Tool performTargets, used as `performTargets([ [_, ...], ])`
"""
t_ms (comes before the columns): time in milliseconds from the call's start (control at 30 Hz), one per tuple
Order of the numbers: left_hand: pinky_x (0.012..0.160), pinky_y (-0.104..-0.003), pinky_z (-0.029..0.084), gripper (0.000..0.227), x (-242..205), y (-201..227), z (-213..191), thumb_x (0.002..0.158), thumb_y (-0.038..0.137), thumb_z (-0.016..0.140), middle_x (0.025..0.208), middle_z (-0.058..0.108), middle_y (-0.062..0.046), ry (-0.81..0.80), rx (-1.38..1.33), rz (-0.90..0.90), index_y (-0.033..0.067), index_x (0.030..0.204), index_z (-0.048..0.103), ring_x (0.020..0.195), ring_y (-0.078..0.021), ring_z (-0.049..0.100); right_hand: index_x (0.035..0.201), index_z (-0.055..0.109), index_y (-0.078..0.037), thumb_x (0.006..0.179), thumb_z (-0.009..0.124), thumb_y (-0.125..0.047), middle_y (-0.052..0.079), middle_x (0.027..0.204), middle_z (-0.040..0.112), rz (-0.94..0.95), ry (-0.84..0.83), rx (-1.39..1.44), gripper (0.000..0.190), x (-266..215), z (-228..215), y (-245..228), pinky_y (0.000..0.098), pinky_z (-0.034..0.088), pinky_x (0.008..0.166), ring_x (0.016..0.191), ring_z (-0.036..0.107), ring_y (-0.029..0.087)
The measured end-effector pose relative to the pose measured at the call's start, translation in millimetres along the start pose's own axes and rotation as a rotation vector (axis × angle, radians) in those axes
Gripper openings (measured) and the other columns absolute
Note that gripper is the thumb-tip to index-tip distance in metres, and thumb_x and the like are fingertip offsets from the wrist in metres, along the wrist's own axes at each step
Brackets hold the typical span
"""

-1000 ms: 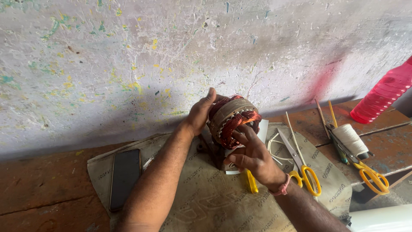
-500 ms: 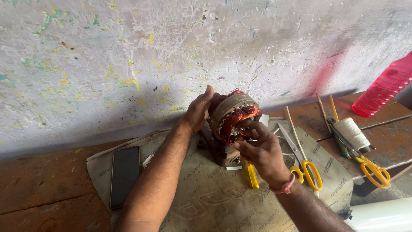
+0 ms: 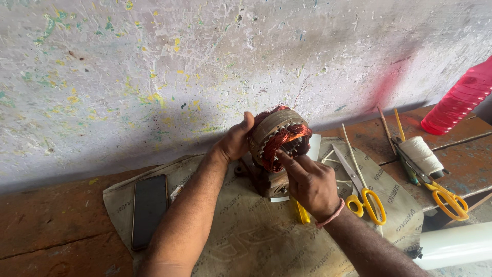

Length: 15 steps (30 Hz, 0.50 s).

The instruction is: The person works on an electric motor component, using a yellow tool to push and arrange copper windings within the metal frame and cutting a white strip with scissors.

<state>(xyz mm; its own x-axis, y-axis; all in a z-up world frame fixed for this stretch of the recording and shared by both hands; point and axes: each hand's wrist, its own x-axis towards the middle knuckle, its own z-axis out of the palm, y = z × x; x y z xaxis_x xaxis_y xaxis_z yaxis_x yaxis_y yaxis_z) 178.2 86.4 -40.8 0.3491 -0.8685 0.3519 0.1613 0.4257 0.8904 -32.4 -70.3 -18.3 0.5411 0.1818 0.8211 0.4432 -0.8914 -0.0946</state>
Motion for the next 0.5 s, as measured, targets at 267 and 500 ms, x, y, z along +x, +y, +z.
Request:
performTargets([
  [267, 0.118, -0.045, 0.037, 0.116, -7, 6, -10, 0.075, 0.083, 0.065, 0.153, 0.054, -0.012, 0.005, 0.134, -0.132, 0.0060, 0.157, 0.039, 0.144, -0.0234, 0.046, 0.125, 0.071, -0.016, 0.090, 0.061, -0.002, 0.005, 0.076, 0.064, 0.099, -0.218, -0.162, 0.039, -5, 2, -5, 0.0360, 0.054, 0.045, 0.056, 0.065, 0.020],
  [500, 0.119, -0.047, 0.039, 0.110, -18, 4, -4, 0.070, 0.067, 0.087, 0.148, 0.059, -0.012, -0.048, 0.022, -0.105, 0.0054, 0.151, 0.046, 0.139, -0.0263, 0.051, 0.117, 0.075, -0.017, 0.094, 0.062, -0.011, 0.008, 0.076, 0.069, 0.321, -0.270, -0.048, 0.027, 9, -3, -17, 0.0420, 0.053, 0.047, 0.055, 0.067, 0.027],
])
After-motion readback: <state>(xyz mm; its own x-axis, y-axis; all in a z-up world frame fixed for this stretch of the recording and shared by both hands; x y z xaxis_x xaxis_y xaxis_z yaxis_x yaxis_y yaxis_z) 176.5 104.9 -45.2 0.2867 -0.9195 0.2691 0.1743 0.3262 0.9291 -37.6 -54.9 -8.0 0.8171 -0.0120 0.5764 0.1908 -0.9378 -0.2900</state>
